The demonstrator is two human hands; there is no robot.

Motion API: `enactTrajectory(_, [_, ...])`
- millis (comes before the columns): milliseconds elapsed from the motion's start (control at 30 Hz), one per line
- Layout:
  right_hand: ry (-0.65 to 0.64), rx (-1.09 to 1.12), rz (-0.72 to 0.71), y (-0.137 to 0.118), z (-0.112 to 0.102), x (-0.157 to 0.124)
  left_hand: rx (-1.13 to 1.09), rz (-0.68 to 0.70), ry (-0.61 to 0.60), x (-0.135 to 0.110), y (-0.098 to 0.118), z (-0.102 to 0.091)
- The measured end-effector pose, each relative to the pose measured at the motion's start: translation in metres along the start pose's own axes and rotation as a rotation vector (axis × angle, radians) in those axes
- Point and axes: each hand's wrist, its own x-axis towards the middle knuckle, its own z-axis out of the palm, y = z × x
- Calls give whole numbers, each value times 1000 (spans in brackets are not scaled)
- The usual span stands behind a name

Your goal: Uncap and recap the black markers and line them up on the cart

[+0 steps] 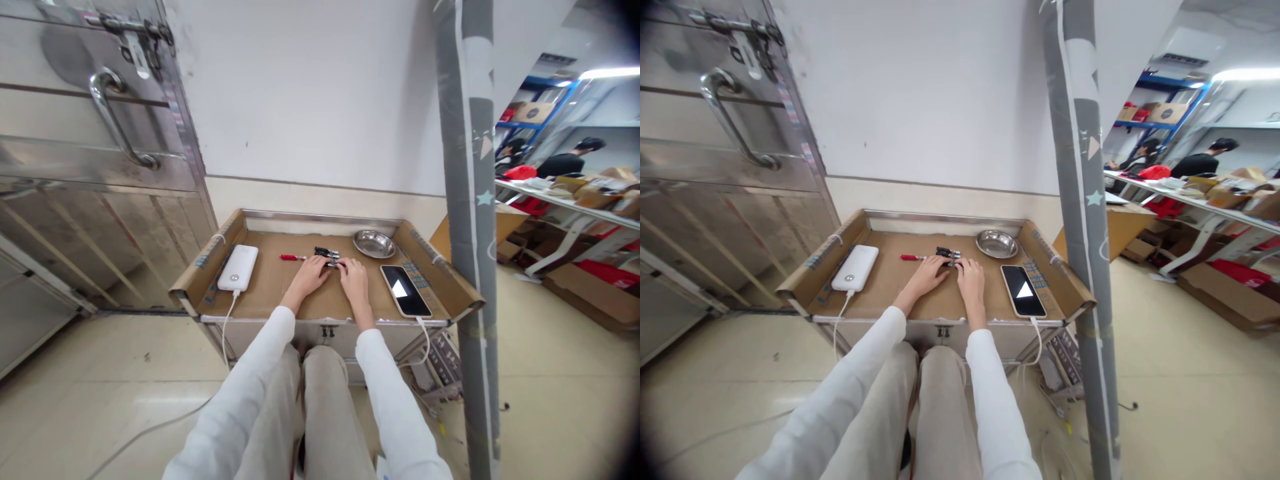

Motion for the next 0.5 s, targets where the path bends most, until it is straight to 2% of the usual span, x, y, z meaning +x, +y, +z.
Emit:
enactTrajectory(133, [43,-53,91,2,0,-1,85,-15,-49,-1,2,-1])
enactTrajectory(267, [17,-86,117,2,1,0,95,-54,3,-1,3,-3])
enactTrajectory(367, [-18,-67,73,0,0,1,76,-73,76,0,2,-2])
enactTrajectory(500, [-71,38,-47,-5,-3,1,97,-52,104,0,0,0])
